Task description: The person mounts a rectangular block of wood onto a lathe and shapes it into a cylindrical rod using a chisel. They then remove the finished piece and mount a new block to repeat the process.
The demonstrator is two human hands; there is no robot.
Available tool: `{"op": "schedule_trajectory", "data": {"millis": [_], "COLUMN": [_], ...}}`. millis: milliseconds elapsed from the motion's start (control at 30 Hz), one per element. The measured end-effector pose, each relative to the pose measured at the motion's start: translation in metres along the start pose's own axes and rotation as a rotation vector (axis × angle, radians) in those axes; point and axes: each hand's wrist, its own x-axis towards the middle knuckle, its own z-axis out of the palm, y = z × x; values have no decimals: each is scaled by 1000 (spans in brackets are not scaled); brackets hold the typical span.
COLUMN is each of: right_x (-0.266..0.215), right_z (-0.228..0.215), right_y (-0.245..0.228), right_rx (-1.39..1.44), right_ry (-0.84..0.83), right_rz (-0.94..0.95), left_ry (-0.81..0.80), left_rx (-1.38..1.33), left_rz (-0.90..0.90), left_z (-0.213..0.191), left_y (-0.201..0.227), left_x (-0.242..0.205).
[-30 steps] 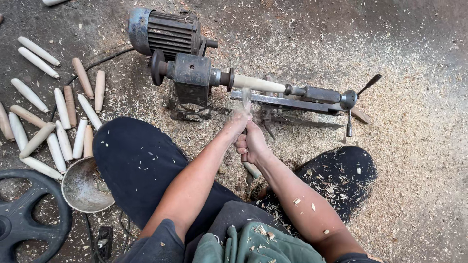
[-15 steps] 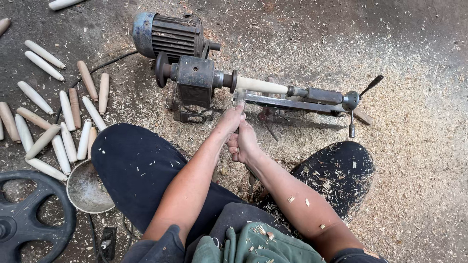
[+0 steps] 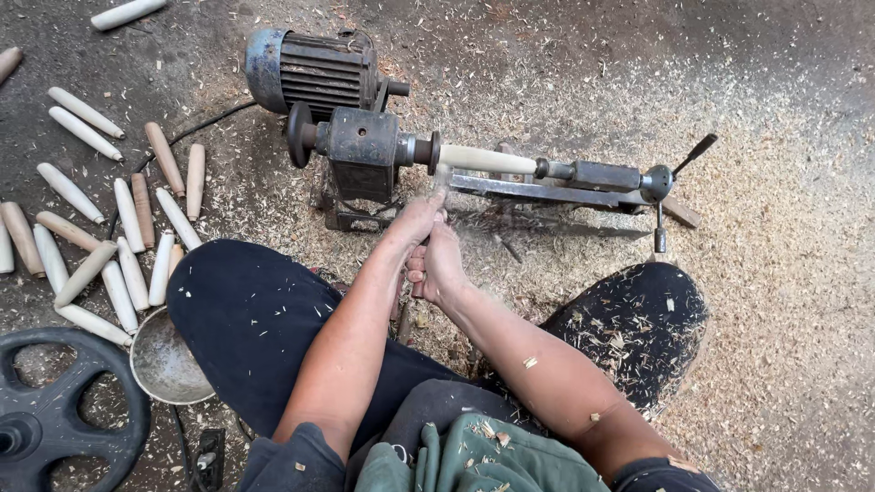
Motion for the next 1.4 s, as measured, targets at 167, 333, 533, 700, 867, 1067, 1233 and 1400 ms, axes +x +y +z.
{"op": "schedule_trajectory", "data": {"millis": [167, 333, 533, 700, 867, 1067, 1233, 1400], "right_x": [14, 12, 5, 0, -1, -4, -11, -11], "right_z": [-11, -29, -40, -50, -58, -67, -81, -89], "right_y": [4, -1, -14, -19, -22, -26, -38, -45], "right_rx": [59, 37, 44, -3, -18, 21, -20, -8], "right_ry": [-29, -48, 7, -58, -37, -10, -33, -128], "right_rz": [60, 48, 77, 48, 25, 63, 39, 27], "left_ry": [29, 20, -57, -16, -114, -16, -21, 32], "left_rx": [-80, 46, -196, 78, -58, 170, 148, 40], "left_rz": [-62, -43, 59, -100, 107, -144, -92, -67], "left_z": [0, 14, 31, 37, 45, 52, 74, 80], "left_y": [2, 0, -27, -39, -24, 5, 1, -8], "left_x": [0, 5, 22, 37, 26, 1, 8, 11]}}
